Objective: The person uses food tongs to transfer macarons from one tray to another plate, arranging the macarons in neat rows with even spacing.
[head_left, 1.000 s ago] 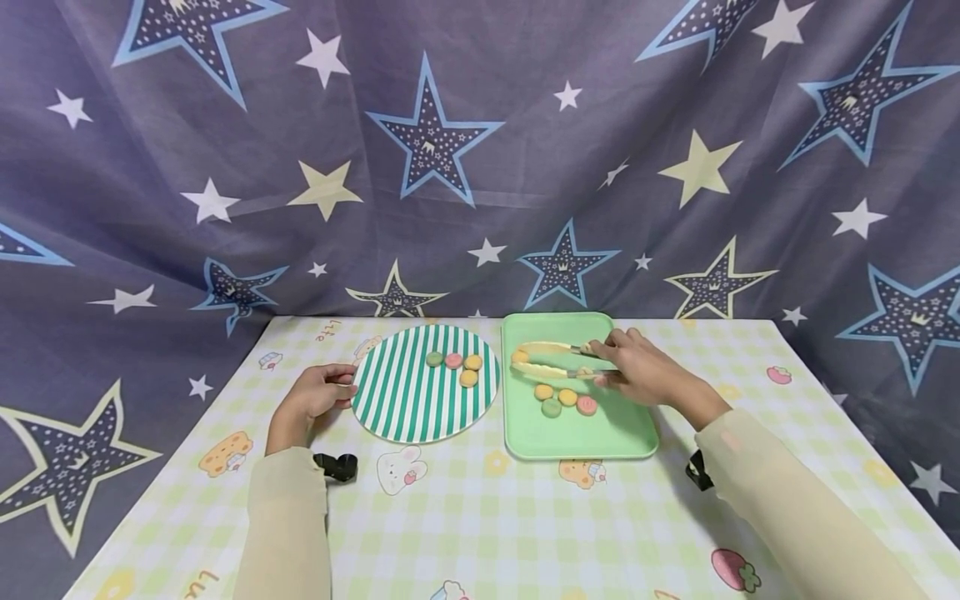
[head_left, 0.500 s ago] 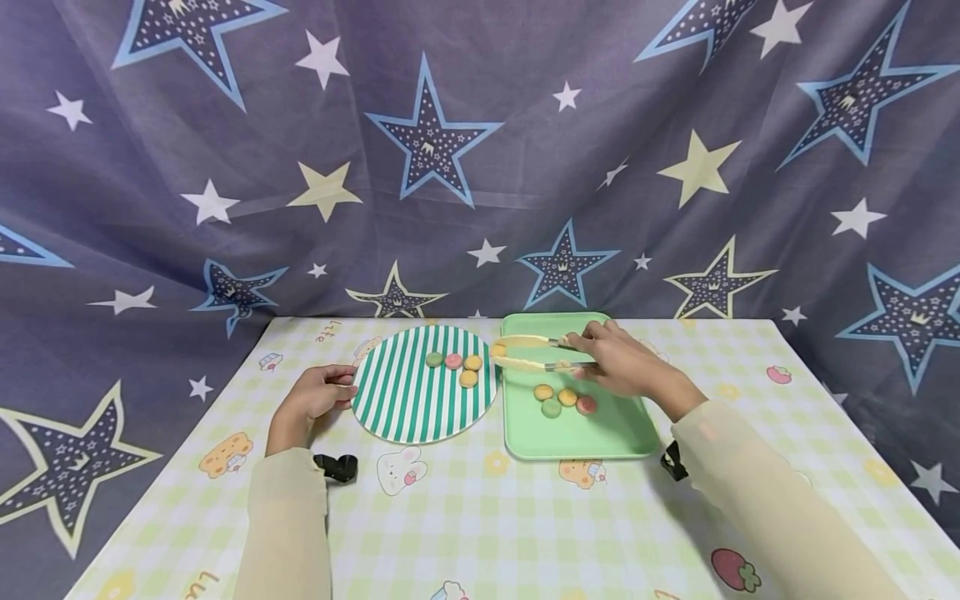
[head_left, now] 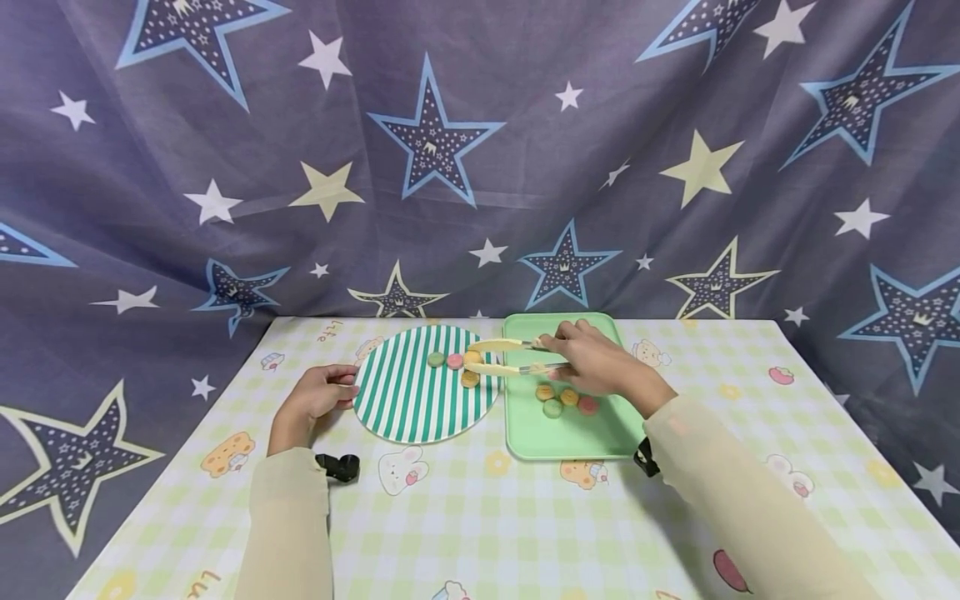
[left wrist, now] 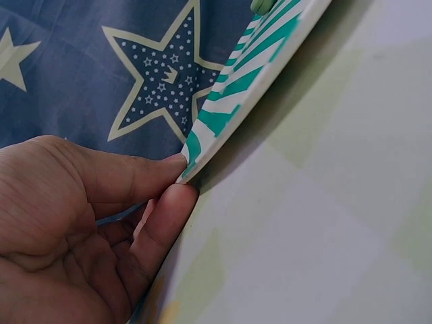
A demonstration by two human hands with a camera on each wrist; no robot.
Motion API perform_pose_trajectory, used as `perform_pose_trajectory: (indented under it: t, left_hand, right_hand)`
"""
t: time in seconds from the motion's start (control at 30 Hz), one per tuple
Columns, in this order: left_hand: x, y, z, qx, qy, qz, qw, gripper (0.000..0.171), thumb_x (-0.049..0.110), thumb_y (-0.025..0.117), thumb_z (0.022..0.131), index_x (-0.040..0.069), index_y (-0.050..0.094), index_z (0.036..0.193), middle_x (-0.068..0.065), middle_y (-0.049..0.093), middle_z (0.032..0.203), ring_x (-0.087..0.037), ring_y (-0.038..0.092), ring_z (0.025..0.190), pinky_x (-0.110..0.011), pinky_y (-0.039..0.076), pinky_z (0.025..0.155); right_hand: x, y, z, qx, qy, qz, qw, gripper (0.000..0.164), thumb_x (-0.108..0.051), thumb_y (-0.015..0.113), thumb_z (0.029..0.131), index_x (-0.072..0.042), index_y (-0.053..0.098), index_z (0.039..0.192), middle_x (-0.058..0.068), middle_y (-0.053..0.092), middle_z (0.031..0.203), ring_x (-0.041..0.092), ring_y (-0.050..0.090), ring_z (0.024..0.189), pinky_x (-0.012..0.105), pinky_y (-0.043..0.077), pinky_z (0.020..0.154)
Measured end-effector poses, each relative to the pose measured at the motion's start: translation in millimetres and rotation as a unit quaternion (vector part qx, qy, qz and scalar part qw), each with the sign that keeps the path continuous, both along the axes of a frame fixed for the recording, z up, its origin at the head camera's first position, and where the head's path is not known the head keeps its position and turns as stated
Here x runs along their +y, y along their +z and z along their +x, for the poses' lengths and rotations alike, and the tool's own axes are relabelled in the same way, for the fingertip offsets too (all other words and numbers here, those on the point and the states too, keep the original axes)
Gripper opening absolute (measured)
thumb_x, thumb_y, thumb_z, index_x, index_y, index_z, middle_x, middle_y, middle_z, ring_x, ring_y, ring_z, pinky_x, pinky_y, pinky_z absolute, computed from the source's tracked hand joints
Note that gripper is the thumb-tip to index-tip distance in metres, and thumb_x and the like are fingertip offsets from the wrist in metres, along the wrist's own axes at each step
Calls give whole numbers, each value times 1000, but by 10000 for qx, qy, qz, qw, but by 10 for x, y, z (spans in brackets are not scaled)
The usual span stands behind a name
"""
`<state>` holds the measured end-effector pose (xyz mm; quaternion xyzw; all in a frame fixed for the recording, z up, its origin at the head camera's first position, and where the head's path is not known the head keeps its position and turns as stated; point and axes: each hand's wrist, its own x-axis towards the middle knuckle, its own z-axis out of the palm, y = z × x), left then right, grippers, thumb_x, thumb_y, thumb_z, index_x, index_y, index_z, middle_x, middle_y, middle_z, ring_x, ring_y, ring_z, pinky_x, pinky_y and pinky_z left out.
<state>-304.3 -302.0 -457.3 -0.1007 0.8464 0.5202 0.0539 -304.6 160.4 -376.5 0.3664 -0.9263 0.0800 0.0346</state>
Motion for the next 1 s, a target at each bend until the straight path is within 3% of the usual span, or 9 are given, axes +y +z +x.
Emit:
perform_pose_trajectory:
  t: [0.2, 0.6, 1.0]
  left_hand:
    - [-3, -3, -7, -3, 14, 29, 10000, 50, 1, 63, 100, -4, 49, 148, -24, 54, 132, -16, 64, 88, -26, 61, 74]
    - [-11, -11, -7, 0, -3, 22, 10000, 50, 1, 63, 100, -4, 49, 148, -24, 54, 131, -16, 64, 88, -26, 61, 74]
    - [-25, -29, -28, -8, -10, 19, 10000, 50, 2, 63, 100, -3, 50, 148, -22, 54, 131, -15, 64, 88, -25, 61, 74]
  right_hand:
    - [-143, 9, -20, 13, 50, 126, 9999, 53, -31, 71, 98, -12, 57, 146, 5, 55, 106, 23, 40, 87, 34, 36, 75]
    - [-333, -47, -41, -186, -79, 573, 9982, 59, -36, 66, 101, -14, 49, 154, 3, 53, 111, 23, 38, 90, 35, 34, 76]
    - [-377, -114, -48, -70, 4, 521, 9986, 59, -35, 69, 100, -13, 52, 151, 3, 53, 108, 23, 38, 89, 35, 33, 75]
